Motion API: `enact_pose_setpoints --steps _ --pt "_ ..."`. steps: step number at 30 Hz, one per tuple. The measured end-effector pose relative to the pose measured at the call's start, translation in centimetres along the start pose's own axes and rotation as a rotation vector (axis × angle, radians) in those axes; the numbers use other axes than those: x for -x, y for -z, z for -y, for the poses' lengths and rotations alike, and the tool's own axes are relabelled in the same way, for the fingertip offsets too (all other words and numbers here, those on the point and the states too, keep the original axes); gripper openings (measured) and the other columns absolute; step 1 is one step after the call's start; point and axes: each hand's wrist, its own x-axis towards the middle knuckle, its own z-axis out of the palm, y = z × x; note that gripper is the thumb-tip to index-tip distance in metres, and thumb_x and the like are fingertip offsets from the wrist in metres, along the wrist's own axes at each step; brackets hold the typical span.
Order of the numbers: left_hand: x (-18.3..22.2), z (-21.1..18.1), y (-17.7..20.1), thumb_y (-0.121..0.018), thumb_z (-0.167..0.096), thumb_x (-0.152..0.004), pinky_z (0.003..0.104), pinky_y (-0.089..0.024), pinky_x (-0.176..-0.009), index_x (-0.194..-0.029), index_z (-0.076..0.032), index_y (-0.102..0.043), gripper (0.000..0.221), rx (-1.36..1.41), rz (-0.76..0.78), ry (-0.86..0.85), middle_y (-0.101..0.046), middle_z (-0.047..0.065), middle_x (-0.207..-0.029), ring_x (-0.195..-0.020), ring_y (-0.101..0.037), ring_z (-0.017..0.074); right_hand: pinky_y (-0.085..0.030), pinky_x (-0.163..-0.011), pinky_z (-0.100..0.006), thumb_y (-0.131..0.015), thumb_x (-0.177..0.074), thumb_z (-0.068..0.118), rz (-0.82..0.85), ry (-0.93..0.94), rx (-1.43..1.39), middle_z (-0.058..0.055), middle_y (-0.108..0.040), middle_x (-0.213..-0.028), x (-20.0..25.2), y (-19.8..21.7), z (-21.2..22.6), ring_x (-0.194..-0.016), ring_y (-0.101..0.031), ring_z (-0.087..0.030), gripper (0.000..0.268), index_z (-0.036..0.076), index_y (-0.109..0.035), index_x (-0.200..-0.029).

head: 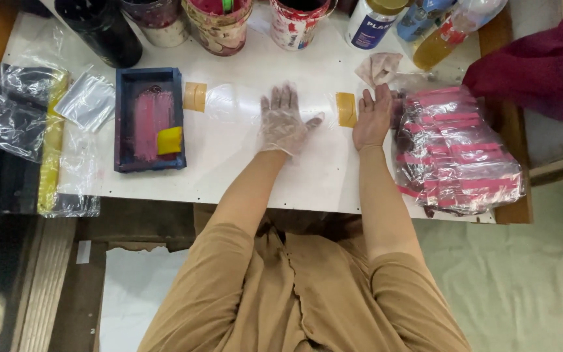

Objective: Manually screen printing small pink bags and preparing plastic sleeves on a production table.

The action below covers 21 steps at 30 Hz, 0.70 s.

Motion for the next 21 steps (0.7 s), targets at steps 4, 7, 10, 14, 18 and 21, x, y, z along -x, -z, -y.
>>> enact_pose_setpoints --steps 4,7,10,14,18,21 --pt "-0.6 3.6 1.0 -0.042 -0.080 -0.092 0.057 -0.021 -0.126 -0.163 -0.009 -0.029 0.101 -0.032 -0.060 0.100 -0.031 0.011 -0.169 -0.157 -0.026 0.0316 -0.034 -0.118 -0.042 -0.054 -0.112 0.056 0.015 0.004 0.006 0.009 -0.044 -0.149 -0.1 0.2 0.1 -0.132 -0.053 -0.020 0.046 0.035 -0.046 -0.153" --pt "-0.5 5.9 2.4 -0.046 -0.076 -0.093 0.056 -0.020 -0.126 -0.163 -0.009 -0.030 0.098 -0.046 -0.058 0.101 -0.032 0.010 -0.169 -0.157 -0.025 0.0312 -0.036 -0.117 -0.041 -0.053 -0.113 0.055 0.019 0.003 0.019 0.009 -0.044 -0.149 0.1 0.1 0.2 -0.131 -0.054 -0.020 0.046 0.034 -0.046 -0.153" --pt "-0.7 7.3 3.2 -0.050 -0.071 -0.094 0.054 -0.019 -0.127 -0.162 -0.009 -0.032 0.094 -0.065 -0.049 0.062 -0.033 0.009 -0.169 -0.157 -0.025 0.0300 -0.035 -0.118 -0.043 -0.052 -0.114 0.055 0.012 0.008 0.023 0.007 -0.042 -0.150 -0.3 0.5 -0.2 -0.132 -0.053 -0.022 0.046 0.034 -0.045 -0.154" --pt "-2.0 9.0 2.4 -0.051 -0.070 -0.093 0.053 -0.019 -0.127 -0.162 -0.013 -0.036 0.091 -0.129 -0.055 0.021 -0.036 0.007 -0.168 -0.156 -0.026 0.0286 -0.034 -0.120 -0.045 -0.052 -0.114 0.058 0.003 0.010 0.058 0.006 -0.038 -0.153 -0.3 1.0 -0.3 -0.136 -0.051 -0.025 0.049 0.034 -0.043 -0.156" --pt "-1.4 10.0 3.6 -0.053 -0.072 -0.092 0.054 -0.020 -0.126 -0.161 -0.012 -0.038 0.092 -0.123 -0.074 0.004 -0.039 0.008 -0.166 -0.155 -0.028 0.0301 -0.036 -0.119 -0.044 -0.053 -0.113 0.056 -0.010 0.017 0.063 0.007 -0.041 -0.150 0.1 -0.1 0.4 -0.134 -0.052 -0.023 0.046 0.035 -0.046 -0.153" --pt "-1.6 11.2 4.4 -0.020 -0.067 -0.100 0.050 -0.005 -0.127 -0.165 -0.006 -0.004 0.090 -0.154 0.128 -0.020 0.000 0.012 -0.173 -0.159 -0.003 0.0318 -0.039 -0.118 -0.046 -0.063 -0.098 0.053 -0.099 -0.042 -0.040 -0.014 -0.034 -0.161 0.1 -0.8 1.2 -0.131 -0.054 -0.031 0.076 0.011 -0.038 -0.156"
